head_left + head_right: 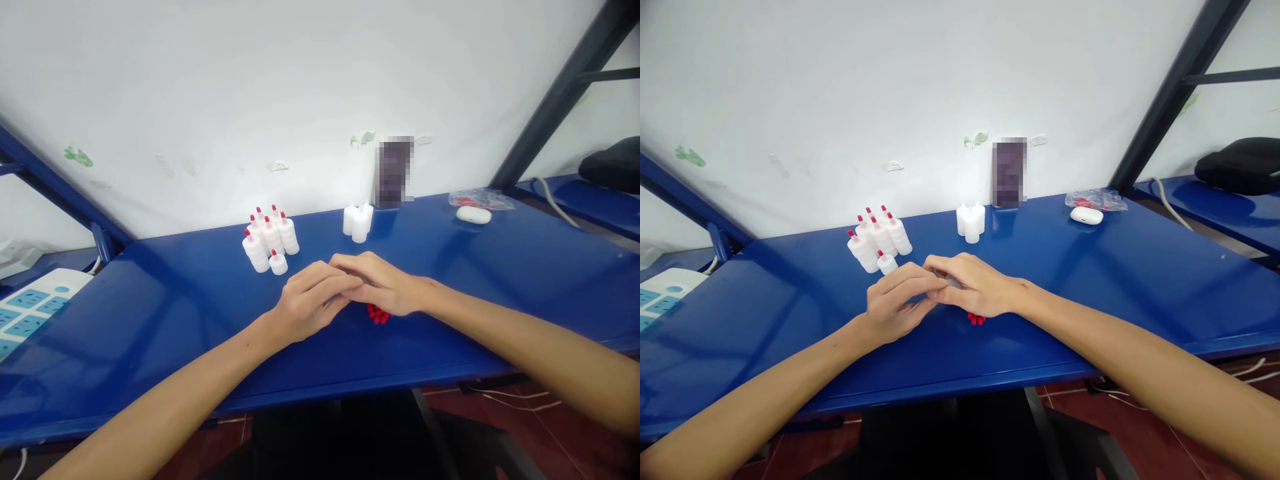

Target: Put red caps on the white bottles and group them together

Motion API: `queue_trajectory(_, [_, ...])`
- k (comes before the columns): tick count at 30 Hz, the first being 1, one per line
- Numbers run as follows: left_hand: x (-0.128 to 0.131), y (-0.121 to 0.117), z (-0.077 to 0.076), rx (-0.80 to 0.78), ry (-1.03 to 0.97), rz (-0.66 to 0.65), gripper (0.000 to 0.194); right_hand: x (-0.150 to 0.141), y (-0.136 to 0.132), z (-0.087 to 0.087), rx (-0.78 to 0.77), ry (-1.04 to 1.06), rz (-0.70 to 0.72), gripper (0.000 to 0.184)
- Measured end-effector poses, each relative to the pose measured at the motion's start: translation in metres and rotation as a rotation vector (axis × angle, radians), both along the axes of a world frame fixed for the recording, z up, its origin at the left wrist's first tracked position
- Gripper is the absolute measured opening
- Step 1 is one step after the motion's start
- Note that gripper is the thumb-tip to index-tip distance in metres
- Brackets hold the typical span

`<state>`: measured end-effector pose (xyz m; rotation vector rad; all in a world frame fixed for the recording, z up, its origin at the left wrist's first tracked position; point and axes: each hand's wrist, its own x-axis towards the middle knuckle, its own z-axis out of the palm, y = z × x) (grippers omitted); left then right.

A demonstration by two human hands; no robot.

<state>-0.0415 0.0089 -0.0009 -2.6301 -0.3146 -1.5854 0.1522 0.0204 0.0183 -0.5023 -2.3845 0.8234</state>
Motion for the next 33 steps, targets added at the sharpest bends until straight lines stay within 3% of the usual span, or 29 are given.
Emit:
queue_trajectory(7, [0.001,-0.001,-0.002,-0.024,-0.035,-0.02,0.026,-0.001,0.001,-0.004,-0.022,-0.02,0.024,0.035])
queue_trajectory(16, [0.0,-0.001,-0.004,-0.044,0.011,0.022,0.024,-0.001,-0.009,0.004,0.032,-0.044,-0.092,0.002])
queue_trajectory(22, [0.002,-0.003,-0.003,-0.065,0.052,0.025,0.032,-0.002,-0.009,0.0,0.054,0.019,-0.15,0.01])
queue_trajectory(26, [-0.01,0.004,0.013,-0.015,0.038,0.237,0.024,0.006,0.001,-0.003,0.074,0.073,-0.275,0.023])
queue_trajectory(31, [-0.048,0.017,0.049,0.113,-0.024,0.599,0.011,0.017,0.014,-0.006,0.12,0.078,-0.464,0.01])
queue_trajectory(33, [-0.062,0.02,0.058,0.134,-0.038,0.694,0.009,0.017,0.017,-0.008,0.131,0.063,-0.516,0.015])
